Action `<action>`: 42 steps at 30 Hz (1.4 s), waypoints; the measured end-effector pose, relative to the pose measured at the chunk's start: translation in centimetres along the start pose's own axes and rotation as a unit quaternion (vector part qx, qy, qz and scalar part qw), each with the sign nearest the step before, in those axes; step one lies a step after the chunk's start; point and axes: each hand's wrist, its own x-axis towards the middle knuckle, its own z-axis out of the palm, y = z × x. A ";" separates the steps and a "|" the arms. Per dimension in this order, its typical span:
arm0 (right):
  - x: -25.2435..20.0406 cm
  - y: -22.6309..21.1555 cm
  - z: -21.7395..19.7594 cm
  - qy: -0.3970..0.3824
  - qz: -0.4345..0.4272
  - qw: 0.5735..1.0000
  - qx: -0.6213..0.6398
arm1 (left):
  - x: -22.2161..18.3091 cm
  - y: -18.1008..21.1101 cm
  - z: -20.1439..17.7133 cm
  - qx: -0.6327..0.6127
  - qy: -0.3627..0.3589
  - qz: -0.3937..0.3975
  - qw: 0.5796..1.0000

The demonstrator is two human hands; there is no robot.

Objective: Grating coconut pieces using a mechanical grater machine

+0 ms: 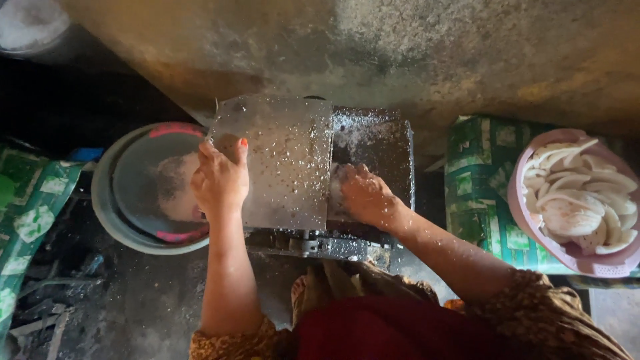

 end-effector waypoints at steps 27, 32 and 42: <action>-1.3 6.2 11.9 -0.001 -0.111 0.984 0.138 | -0.3 0.2 -1.0 -0.005 -0.007 0.002 1.000; -0.7 7.1 18.7 0.123 -0.150 0.977 0.088 | 0.0 -0.1 -0.3 -0.010 -0.006 -0.002 1.000; 0.8 5.8 23.3 0.205 -0.123 0.970 -0.042 | -0.3 0.0 -0.3 -0.002 0.002 -0.003 1.000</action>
